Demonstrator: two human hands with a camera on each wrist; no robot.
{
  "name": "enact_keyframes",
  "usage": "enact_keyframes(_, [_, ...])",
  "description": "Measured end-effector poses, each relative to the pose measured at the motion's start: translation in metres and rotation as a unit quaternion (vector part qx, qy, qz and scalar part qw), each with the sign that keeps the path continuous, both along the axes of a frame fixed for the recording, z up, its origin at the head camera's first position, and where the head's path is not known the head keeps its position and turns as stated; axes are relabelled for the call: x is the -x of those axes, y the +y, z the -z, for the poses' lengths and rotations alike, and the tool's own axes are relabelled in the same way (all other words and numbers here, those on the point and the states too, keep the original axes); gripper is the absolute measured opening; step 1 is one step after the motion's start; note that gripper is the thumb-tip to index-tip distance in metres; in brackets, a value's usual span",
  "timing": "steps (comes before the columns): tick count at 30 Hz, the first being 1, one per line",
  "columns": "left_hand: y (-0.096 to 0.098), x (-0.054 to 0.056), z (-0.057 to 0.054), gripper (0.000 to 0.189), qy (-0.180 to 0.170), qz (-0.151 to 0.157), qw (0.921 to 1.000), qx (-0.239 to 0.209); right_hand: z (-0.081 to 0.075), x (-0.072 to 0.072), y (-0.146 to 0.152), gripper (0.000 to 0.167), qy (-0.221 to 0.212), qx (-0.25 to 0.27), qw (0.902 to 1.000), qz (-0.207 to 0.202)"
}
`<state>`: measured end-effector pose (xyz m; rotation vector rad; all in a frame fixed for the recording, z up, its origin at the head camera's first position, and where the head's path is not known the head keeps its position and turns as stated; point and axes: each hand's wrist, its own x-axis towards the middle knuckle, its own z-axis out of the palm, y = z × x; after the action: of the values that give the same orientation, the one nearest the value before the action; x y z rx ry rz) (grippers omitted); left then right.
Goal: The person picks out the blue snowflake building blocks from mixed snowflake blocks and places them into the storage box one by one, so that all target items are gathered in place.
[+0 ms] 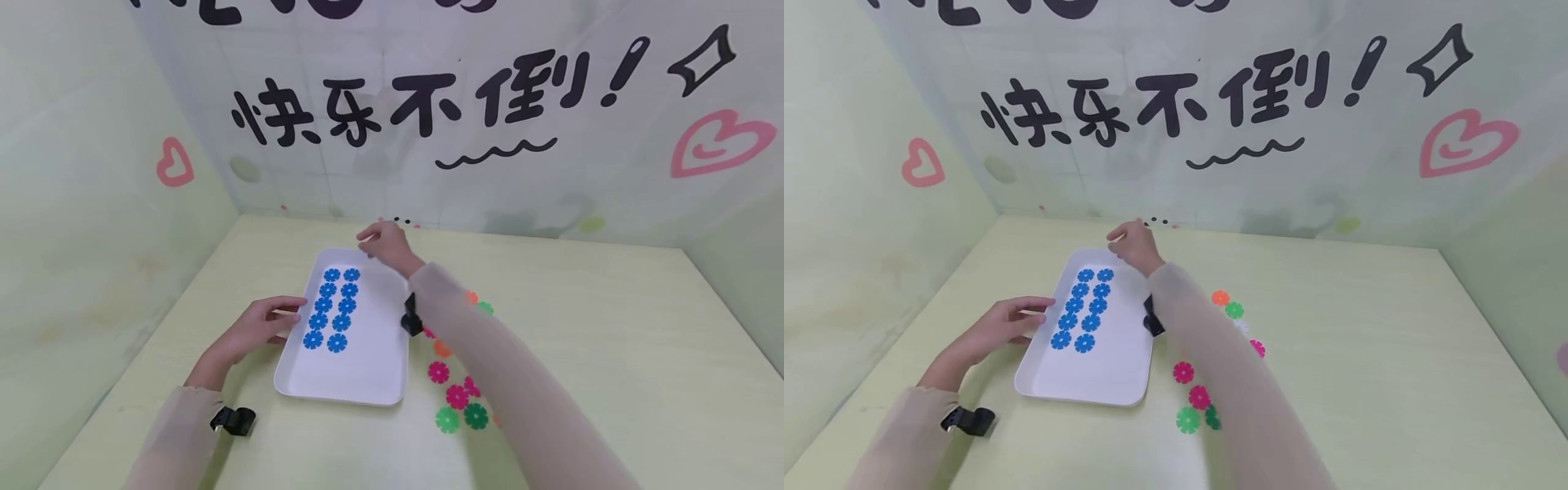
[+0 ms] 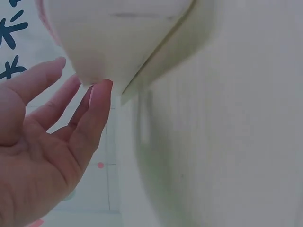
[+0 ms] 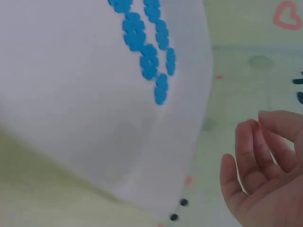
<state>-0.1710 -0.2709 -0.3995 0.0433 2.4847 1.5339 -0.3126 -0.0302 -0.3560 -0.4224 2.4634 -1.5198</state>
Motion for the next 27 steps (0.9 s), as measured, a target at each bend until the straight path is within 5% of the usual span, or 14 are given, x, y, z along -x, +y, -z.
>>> enact_keyframes(4, [-0.005,0.014,-0.01,0.051,0.033,0.002,0.9987,0.04,-0.025,0.004,0.053,0.024,0.016,-0.021,0.9982,-0.053])
enact_keyframes(8, [-0.009,0.031,-0.018,0.059,0.079,-0.014,0.9941,0.072,-0.029,0.0,0.123,0.031,0.031,-0.064,0.9942,-0.081])
enact_keyframes(17, [-0.033,0.049,-0.038,0.054,0.181,-0.065,0.9669,0.167,-0.02,-0.027,0.261,0.05,0.081,-0.149,0.9853,-0.019])
enact_keyframes(23, [-0.058,0.045,-0.063,0.059,0.208,-0.108,0.9587,0.162,-0.038,-0.027,0.297,0.07,0.049,-0.165,0.9849,0.016])
enact_keyframes(27, [-0.063,0.048,-0.084,0.057,0.279,-0.135,0.9358,0.168,-0.062,-0.022,0.3,0.077,0.074,-0.178,0.9804,0.039])
